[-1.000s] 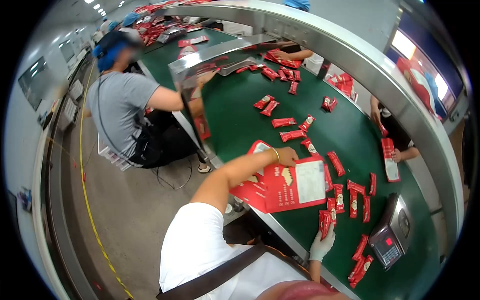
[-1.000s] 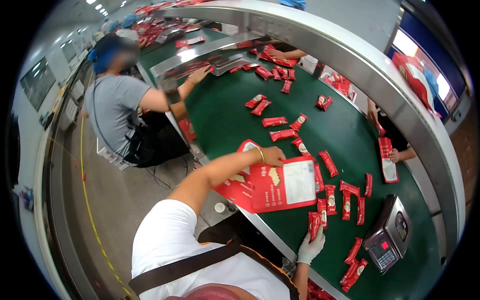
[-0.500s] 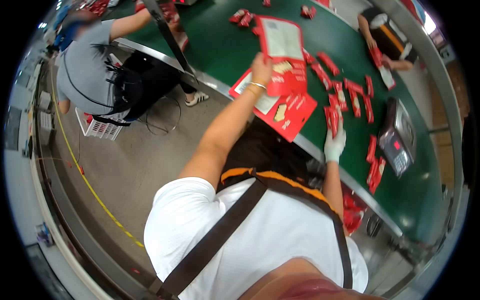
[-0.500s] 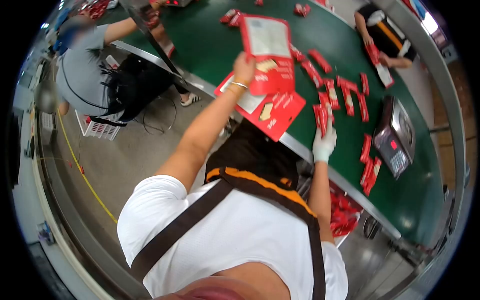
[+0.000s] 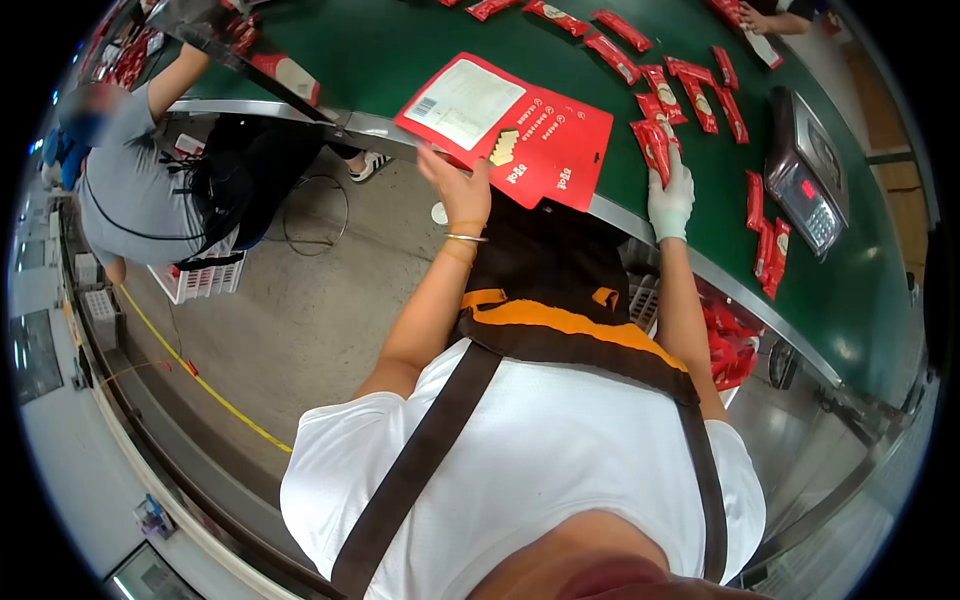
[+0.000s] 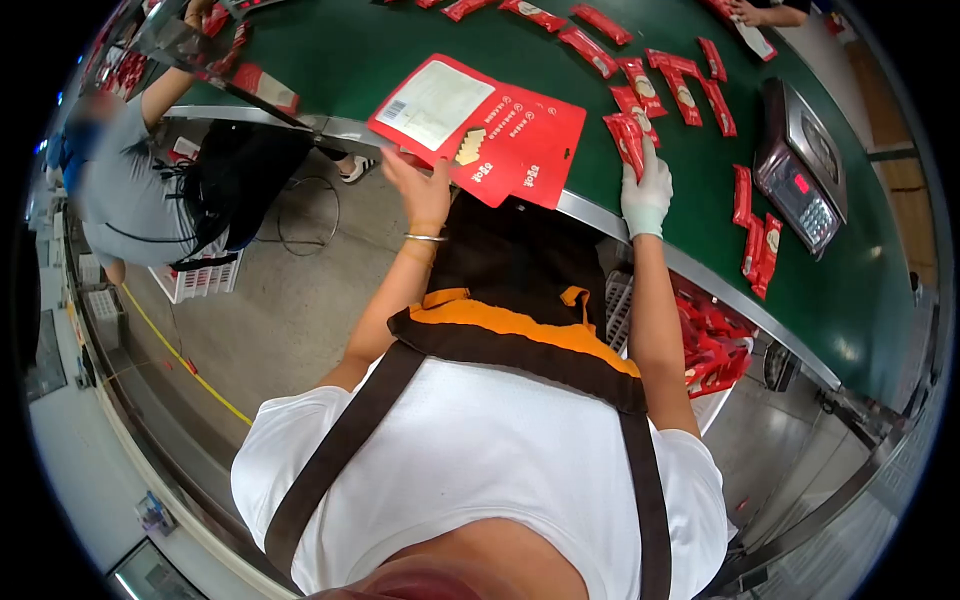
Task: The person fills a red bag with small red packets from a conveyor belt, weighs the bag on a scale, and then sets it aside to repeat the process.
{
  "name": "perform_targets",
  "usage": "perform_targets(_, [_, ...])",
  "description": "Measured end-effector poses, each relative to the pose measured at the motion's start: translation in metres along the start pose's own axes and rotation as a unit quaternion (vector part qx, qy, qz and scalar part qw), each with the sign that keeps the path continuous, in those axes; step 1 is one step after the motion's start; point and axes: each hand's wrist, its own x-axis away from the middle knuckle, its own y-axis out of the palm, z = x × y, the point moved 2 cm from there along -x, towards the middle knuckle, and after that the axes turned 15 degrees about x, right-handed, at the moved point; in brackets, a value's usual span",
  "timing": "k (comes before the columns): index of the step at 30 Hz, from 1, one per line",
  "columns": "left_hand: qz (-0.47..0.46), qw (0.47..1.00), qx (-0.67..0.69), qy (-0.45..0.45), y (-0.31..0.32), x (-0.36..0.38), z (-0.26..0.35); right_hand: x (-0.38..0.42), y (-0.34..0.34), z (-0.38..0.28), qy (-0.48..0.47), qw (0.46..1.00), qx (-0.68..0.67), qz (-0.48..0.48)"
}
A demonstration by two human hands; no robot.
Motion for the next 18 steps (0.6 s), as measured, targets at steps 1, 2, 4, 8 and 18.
perform_targets(1, [-0.059,0.962,-0.241,0.118,0.008,0.004,0.031,-0.001,-0.001,-0.001,-0.007,1.0,0.0,0.005])
perform_targets(2, [-0.116,0.849,-0.463,0.228,0.014,0.008,0.047,-0.001,-0.002,-0.002,-0.014,1.0,0.0,0.009])
perform_targets(4, [-0.252,0.809,-0.489,0.207,0.016,0.005,0.032,-0.001,-0.003,-0.003,-0.006,1.0,0.006,0.003])
perform_targets(8, [-0.486,0.666,-0.553,0.122,0.033,0.014,0.017,-0.003,-0.002,-0.002,0.006,1.0,0.01,0.001])
perform_targets(18, [-0.637,0.686,-0.344,-0.066,0.02,-0.043,-0.002,-0.004,-0.006,-0.003,0.003,1.0,-0.011,-0.008])
